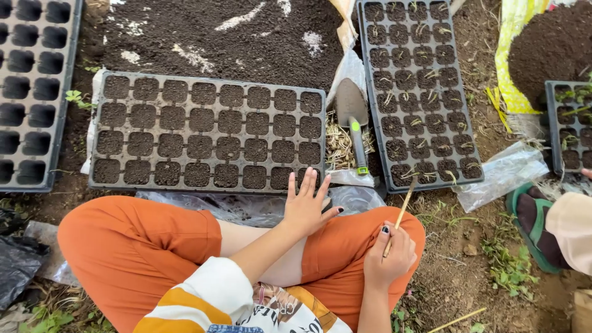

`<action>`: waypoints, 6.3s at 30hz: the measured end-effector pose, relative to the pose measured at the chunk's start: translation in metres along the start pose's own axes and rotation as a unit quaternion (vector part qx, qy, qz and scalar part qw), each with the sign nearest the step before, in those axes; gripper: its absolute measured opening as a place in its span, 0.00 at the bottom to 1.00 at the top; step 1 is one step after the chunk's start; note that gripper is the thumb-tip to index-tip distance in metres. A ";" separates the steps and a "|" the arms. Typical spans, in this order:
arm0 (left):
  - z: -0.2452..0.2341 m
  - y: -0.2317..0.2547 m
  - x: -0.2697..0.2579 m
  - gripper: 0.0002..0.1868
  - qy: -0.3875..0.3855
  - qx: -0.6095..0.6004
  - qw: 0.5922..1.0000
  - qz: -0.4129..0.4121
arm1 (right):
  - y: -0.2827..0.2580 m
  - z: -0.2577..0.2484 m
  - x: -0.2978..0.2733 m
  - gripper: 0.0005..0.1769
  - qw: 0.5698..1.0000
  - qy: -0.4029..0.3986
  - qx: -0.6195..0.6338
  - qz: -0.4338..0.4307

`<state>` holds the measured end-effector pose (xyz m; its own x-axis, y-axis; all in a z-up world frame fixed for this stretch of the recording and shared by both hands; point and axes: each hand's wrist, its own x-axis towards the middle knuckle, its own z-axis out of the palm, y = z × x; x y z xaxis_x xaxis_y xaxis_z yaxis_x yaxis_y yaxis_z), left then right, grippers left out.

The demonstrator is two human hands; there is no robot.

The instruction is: The person sits cross-legged on the ground and presses soil into a seedling tray with their hands. They then use a small wooden stick to poke holes in the soil cells of the tray.

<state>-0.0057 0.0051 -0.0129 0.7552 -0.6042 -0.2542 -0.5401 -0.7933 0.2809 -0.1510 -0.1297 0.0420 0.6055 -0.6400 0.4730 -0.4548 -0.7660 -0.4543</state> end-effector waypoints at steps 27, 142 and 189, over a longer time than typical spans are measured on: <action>-0.019 -0.137 -0.090 0.53 0.012 0.021 0.978 -0.209 | 0.018 0.009 0.001 0.14 0.995 0.015 -0.042 -0.084; -0.110 -0.335 -0.103 0.54 -0.044 0.010 0.956 -0.289 | 0.031 0.013 -0.006 0.15 0.990 -0.013 -0.131 -0.054; -0.043 -0.258 -0.020 0.44 0.260 0.076 0.932 -0.240 | 0.003 0.001 0.002 0.14 0.999 -0.008 -0.041 -0.029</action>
<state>0.1345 0.2254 -0.0406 0.9800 -0.0894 0.1777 -0.1095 -0.9882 0.1067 -0.1503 -0.1328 0.0408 0.6419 -0.5938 0.4851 -0.4701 -0.8046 -0.3629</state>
